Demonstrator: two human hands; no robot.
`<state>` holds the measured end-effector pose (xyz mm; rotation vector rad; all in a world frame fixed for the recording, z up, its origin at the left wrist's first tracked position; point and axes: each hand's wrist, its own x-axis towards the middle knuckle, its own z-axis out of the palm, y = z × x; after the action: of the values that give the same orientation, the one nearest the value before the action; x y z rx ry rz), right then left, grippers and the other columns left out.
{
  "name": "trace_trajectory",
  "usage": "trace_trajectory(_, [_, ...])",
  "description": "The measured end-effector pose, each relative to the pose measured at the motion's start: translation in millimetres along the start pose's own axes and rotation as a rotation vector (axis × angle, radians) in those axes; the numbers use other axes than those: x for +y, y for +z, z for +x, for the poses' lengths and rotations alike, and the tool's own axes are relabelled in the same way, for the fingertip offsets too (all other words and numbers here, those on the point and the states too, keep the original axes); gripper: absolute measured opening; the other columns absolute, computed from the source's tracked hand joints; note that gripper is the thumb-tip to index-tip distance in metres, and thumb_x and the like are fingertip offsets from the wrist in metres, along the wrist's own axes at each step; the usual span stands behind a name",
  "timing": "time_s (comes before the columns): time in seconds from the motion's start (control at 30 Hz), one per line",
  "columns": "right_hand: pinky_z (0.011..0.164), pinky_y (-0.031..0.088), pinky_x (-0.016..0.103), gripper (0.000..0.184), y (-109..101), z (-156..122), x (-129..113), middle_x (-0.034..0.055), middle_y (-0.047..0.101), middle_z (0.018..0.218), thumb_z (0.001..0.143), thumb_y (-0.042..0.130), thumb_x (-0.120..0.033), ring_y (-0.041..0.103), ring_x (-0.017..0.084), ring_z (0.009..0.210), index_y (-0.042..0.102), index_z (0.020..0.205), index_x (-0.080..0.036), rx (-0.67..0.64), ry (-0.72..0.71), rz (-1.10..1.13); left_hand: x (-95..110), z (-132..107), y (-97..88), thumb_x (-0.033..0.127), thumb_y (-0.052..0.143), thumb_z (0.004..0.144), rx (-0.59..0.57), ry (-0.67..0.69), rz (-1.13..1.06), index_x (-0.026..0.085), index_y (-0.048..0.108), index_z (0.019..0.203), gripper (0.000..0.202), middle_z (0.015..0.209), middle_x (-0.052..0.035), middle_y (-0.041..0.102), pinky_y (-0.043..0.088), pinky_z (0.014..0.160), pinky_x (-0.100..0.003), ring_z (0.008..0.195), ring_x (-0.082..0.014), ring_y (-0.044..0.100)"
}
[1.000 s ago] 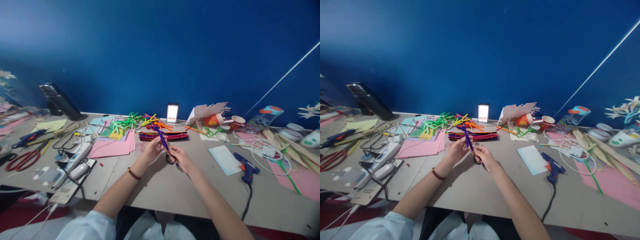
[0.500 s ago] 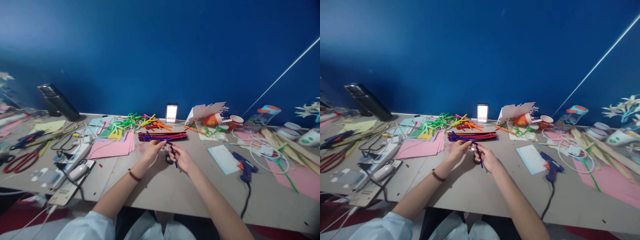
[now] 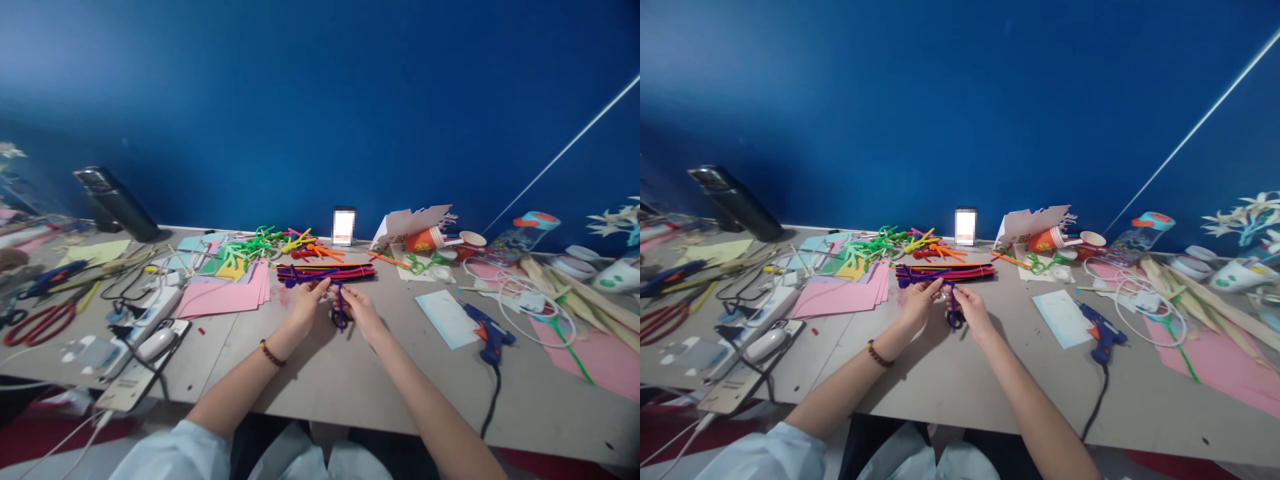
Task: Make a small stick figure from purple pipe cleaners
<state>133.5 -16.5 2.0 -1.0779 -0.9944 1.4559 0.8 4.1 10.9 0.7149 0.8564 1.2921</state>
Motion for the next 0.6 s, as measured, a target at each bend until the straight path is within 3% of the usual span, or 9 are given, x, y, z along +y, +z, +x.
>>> trace_trajectory(0.13, [0.072,0.044,0.031,0.022,-7,3,4,0.0046,0.063,0.086,0.078,0.048,-0.031,0.057,0.017,0.075,0.058,0.094,-0.018,0.149,-0.263,-0.545,9,6,-2.8,0.027,0.075,0.062,0.110,0.074,-0.025,0.013,0.064,0.068,0.020,0.063,-0.0013,0.063,0.039,0.058,-0.023,0.057,-0.0097,0.054])
trace_trajectory(0.23, [0.080,0.041,0.031,0.022,-9,-1,5,0.0069,0.060,0.093,0.076,0.046,-0.017,0.054,0.019,0.086,0.057,0.095,-0.018,0.146,-0.405,-0.964,18,14,-8.8,0.025,0.076,0.060,0.135,0.061,-0.128,0.014,0.061,0.066,0.020,0.062,0.0000,0.061,0.041,0.061,-0.022,0.059,-0.0093,0.056])
trace_trajectory(0.4, [0.079,0.038,0.030,0.015,-7,-8,5,0.0075,0.058,0.091,0.075,0.055,-0.020,0.052,0.022,0.091,0.056,0.090,-0.018,0.045,-0.351,-1.316,27,18,-17.2,0.023,0.075,0.062,0.025,-0.072,-0.296,0.014,0.062,0.075,0.021,0.062,0.0015,0.059,0.044,0.061,-0.021,0.059,-0.0083,0.058])
trace_trajectory(0.5, [0.079,0.037,0.031,0.019,-8,-9,2,0.0082,0.057,0.092,0.075,0.060,-0.027,0.051,0.023,0.093,0.055,0.090,-0.018,0.072,-0.323,-1.400,30,16,-17.3,0.022,0.075,0.062,-0.061,-0.063,-0.293,0.014,0.060,0.073,0.019,0.057,0.0040,0.056,0.042,0.056,-0.020,0.052,-0.0055,0.052])
trace_trajectory(0.6, [0.073,0.036,0.028,0.020,-9,-8,-2,0.0061,0.058,0.089,0.073,0.063,-0.032,0.053,0.021,0.089,0.056,0.086,-0.018,0.002,-0.260,-1.382,32,13,-15.2,0.019,0.075,0.062,-0.127,-0.026,-0.258,0.014,0.058,0.072,0.020,0.059,0.0043,0.056,0.043,0.059,-0.021,0.052,-0.0050,0.052])
